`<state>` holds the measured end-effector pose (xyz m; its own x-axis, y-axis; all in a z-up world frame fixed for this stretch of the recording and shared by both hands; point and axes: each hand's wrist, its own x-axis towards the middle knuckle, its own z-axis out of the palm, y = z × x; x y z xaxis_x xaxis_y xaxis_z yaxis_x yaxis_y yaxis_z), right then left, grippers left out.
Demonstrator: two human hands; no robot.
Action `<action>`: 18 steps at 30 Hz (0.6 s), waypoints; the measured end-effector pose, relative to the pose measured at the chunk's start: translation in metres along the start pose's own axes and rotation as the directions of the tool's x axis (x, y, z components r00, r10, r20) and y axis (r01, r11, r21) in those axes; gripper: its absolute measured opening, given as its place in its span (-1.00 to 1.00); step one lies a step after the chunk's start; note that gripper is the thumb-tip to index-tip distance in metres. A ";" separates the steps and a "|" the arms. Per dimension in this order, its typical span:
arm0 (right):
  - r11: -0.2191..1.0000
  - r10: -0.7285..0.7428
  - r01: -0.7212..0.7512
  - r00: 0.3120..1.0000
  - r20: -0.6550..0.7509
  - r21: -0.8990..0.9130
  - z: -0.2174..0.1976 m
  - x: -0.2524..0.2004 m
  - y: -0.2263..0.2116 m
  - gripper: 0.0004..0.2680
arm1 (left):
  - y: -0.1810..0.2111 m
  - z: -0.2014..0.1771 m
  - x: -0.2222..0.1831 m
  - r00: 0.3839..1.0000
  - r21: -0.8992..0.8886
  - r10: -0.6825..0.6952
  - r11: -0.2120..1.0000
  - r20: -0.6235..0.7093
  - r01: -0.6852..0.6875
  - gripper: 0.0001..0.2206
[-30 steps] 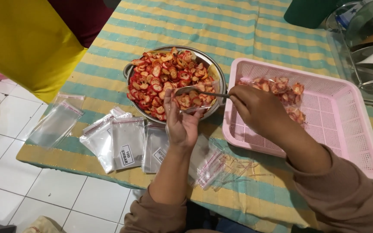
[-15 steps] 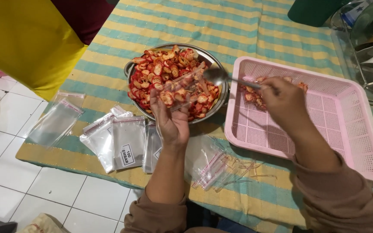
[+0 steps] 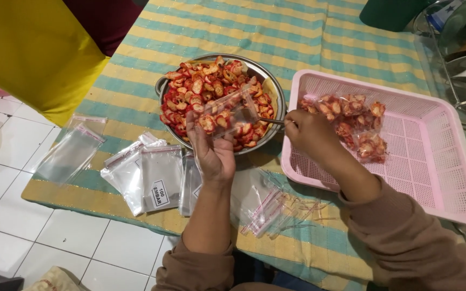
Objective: Packaging dried food items into small plastic zip-lock bags using a spoon for portioning.
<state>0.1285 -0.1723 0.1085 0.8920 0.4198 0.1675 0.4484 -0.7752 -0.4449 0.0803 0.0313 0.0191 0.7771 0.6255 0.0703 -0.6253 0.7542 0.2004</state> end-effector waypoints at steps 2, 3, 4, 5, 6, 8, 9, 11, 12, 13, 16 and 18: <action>0.999 0.024 -0.024 1.000 0.018 0.028 -0.005 -0.002 0.003 -0.82 | -0.001 -0.004 0.002 1.000 -0.011 0.010 1.000 -0.001 -0.010 -0.57; 0.997 0.053 -0.055 0.998 0.034 0.057 -0.008 -0.003 0.005 -0.82 | -0.002 -0.006 0.004 1.000 -0.021 0.014 1.000 -0.001 -0.014 -0.58; 0.997 0.053 -0.055 0.998 0.035 0.057 -0.010 0.001 0.005 -0.82 | 0.001 -0.001 0.002 1.000 -0.020 0.015 1.000 -0.001 -0.015 -0.58; 0.999 0.049 -0.049 0.999 0.007 0.019 -0.013 0.005 0.006 -0.82 | 0.004 0.003 0.001 1.000 -0.033 0.021 0.999 -0.005 -0.021 -0.58; 0.999 0.044 -0.045 0.999 -0.021 -0.019 -0.017 0.010 0.007 -0.82 | 0.006 0.008 0.000 1.000 -0.046 0.026 0.999 -0.010 -0.027 -0.59; 0.997 0.017 -0.021 0.999 -0.046 -0.079 -0.012 0.014 0.013 -0.81 | 0.006 0.012 -0.002 0.999 -0.051 0.031 0.998 -0.009 -0.031 -0.58; 0.990 -0.012 0.002 0.998 -0.069 -0.138 -0.010 0.017 0.016 -0.81 | 0.007 0.014 -0.002 0.999 -0.055 0.036 0.998 -0.007 -0.036 -0.57; 0.978 -0.088 0.074 0.994 -0.065 -0.196 -0.004 0.016 0.014 -0.83 | 0.006 0.011 -0.001 0.999 -0.055 0.040 0.998 0.002 -0.039 -0.58; 0.956 -0.164 0.145 0.985 -0.059 -0.254 -0.001 0.015 0.012 -0.84 | 0.006 0.010 -0.001 0.999 -0.056 0.044 0.997 0.013 -0.043 -0.58; 0.957 -0.166 0.146 0.984 -0.060 -0.252 0.001 0.017 0.010 -0.84 | 0.006 0.012 -0.002 0.999 -0.055 0.046 0.997 0.015 -0.045 -0.58; 0.968 -0.140 0.134 0.990 -0.015 -0.210 0.004 0.022 0.005 -0.80 | 0.007 0.013 -0.002 0.999 -0.062 0.038 0.997 0.003 -0.038 -0.59; 0.991 -0.109 0.109 0.994 0.001 -0.079 0.003 0.023 0.004 -0.82 | 0.006 0.006 0.001 0.999 -0.057 0.037 0.998 0.004 -0.036 -0.58</action>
<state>0.1504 -0.1640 0.1076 0.8378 0.5022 0.2141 0.5457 -0.7599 -0.3532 0.0779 0.0356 0.0266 0.7540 0.6518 0.0818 -0.6561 0.7412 0.1421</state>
